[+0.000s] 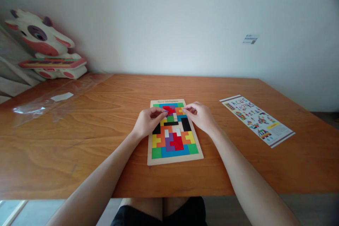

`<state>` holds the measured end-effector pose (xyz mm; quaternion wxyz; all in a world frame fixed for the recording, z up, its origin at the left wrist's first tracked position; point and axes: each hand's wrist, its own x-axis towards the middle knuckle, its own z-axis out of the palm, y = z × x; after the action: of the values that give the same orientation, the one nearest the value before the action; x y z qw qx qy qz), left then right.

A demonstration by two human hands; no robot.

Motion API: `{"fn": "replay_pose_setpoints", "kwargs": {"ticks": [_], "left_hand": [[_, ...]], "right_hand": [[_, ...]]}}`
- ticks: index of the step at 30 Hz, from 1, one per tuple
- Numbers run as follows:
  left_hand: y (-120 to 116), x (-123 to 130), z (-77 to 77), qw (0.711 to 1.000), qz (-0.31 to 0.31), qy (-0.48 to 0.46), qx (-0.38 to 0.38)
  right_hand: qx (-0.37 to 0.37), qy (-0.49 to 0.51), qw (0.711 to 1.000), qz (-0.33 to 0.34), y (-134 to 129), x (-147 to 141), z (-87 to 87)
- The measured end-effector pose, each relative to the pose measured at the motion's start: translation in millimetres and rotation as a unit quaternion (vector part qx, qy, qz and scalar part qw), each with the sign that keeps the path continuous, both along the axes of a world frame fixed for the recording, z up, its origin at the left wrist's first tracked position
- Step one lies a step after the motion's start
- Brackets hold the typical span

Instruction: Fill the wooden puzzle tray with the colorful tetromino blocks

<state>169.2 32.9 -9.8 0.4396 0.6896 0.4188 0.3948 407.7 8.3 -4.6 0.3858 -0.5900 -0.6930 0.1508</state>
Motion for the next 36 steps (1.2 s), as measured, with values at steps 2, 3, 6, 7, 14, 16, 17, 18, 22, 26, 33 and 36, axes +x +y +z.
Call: {"fn": "replay_pose_setpoints", "kwargs": {"ticks": [2,3,6,7,14,16,17,18,22,26,33,36], "left_hand": [[-4,1,1.6,0.998,-0.033,0.040,0.046],[-5,2,2.1,0.994,-0.049,0.063,0.072],[-8,2,1.7,0.983,-0.076,0.114,0.119],[-8,2,0.9,0.982,-0.076,0.124,0.123],[-6,2,-3.3,0.980,-0.051,0.157,0.109],[-6,2,-2.0,0.980,-0.049,0.158,0.107],[-6,2,-1.2,0.980,-0.049,0.159,0.107],[-7,2,-0.2,0.980,-0.048,0.159,0.107],[-8,3,2.5,0.979,-0.049,0.164,0.110],[-8,3,1.9,0.978,-0.045,0.169,0.115],[-5,2,-1.6,0.976,-0.038,0.179,0.118],[-6,2,-0.4,0.976,-0.036,0.182,0.116]], "right_hand": [[-0.011,-0.015,1.000,0.023,-1,-3,-1.1],[-0.017,-0.027,0.999,0.034,-2,-4,-1.5],[-0.030,-0.066,0.995,0.071,-3,-7,-2.2],[-0.030,-0.073,0.993,0.086,-3,-6,-2.1],[-0.025,-0.087,0.986,0.138,-3,-3,1.2],[-0.021,-0.101,0.983,0.150,-4,-3,1.8],[-0.015,-0.108,0.981,0.160,-4,-2,1.9],[-0.009,-0.115,0.979,0.170,-4,-2,1.9],[0.002,-0.135,0.975,0.177,-5,0,1.8],[0.003,-0.147,0.975,0.165,-6,1,2.6],[0.039,-0.177,0.967,0.177,-6,6,2.0],[0.052,-0.181,0.965,0.180,-5,8,0.1]]}}
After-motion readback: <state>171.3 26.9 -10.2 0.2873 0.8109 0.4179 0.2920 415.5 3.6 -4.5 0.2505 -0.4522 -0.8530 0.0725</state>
